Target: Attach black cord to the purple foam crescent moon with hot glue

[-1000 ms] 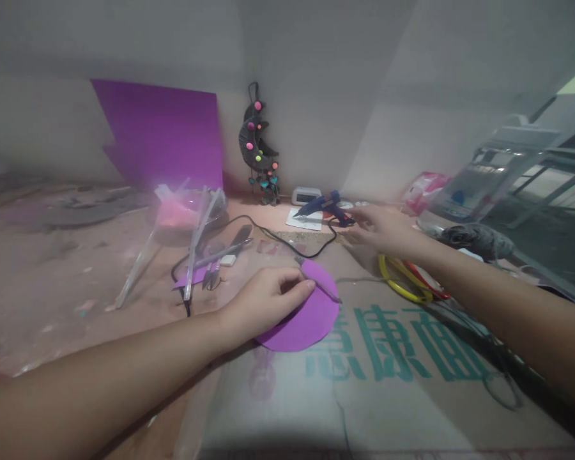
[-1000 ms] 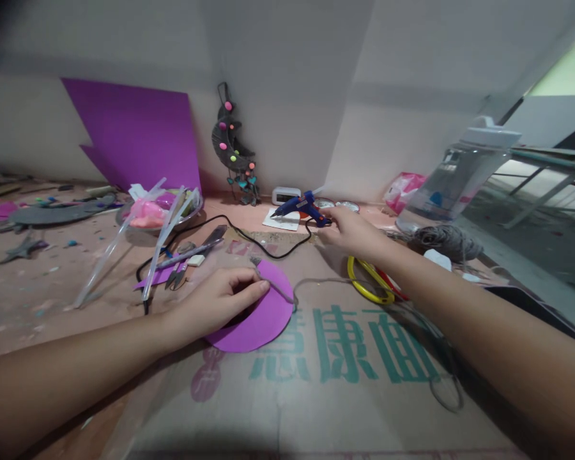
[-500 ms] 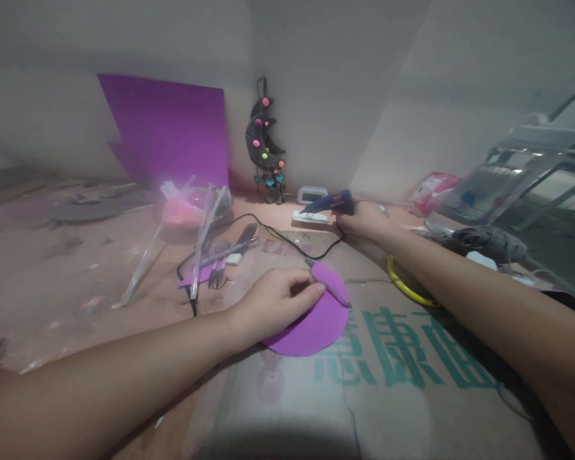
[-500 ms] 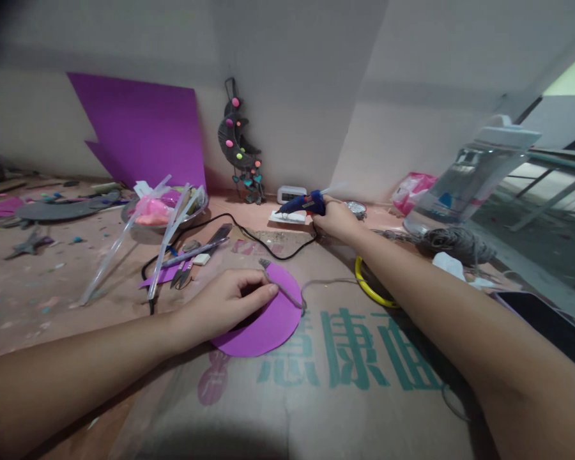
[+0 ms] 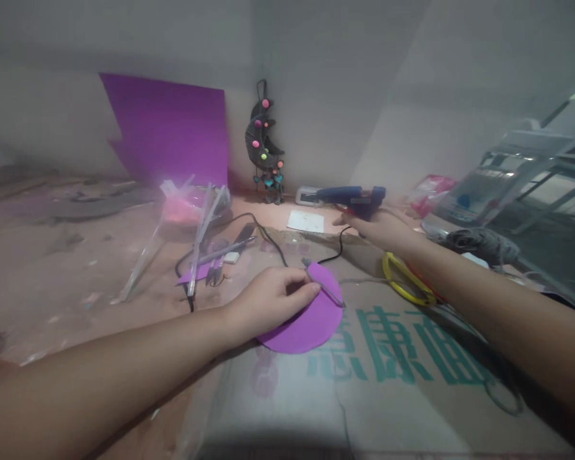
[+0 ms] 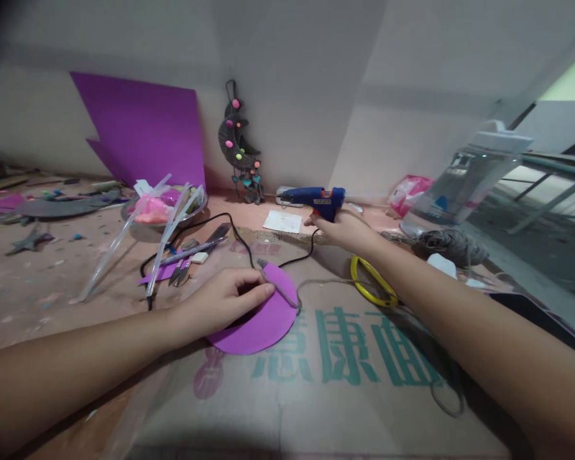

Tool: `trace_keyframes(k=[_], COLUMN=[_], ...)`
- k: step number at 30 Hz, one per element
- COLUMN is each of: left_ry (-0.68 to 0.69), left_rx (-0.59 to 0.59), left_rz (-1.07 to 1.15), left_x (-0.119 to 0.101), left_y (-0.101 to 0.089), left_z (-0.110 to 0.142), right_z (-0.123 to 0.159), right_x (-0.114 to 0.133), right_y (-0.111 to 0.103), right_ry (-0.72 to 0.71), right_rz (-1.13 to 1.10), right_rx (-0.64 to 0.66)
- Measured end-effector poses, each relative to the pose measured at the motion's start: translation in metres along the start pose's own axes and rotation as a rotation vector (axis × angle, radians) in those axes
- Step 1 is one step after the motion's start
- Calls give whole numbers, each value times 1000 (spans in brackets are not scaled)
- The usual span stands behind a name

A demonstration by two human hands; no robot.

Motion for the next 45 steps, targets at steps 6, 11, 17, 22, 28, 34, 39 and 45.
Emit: trace_keyframes(k=[6, 11, 17, 22, 28, 34, 39, 45], left_ry=[9, 27, 11, 15, 51, 50, 39, 85], left_rx=[-8, -6, -7, -14, -37, -30, -31, -30], left_rz=[-17, -10, 0, 6, -24, -36, -76, -120], left_x=[-2, -4, -3, -4, -6, -7, -6, -10], left_y=[-1, -1, -2, -3, -4, -3, -3, -2], left_z=[0, -1, -1, 0, 0, 1, 2, 2], right_z=[-32, -49, -20, 41, 100, 112, 111, 110], right_x=[-10, -17, 5, 10, -8, -9, -1, 9], right_y=[30, 38, 7, -8, 11, 26, 37, 40], right_ry=[69, 83, 23, 21, 19, -64, -93, -135], right_rz=[87, 82, -87, -264, -369, -318, -293, -234], right_rx=[77, 55, -44, -124, -65, -7, 78, 100])
Point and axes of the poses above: each hand's wrist, its own z-axis away from the middle knuckle, its own y-axis out of the palm, x = y × z, the point moved 9 cm from there along -z, towards the middle knuckle, and after that the axes turned 9 degrees about x, right-handed, at the moved point
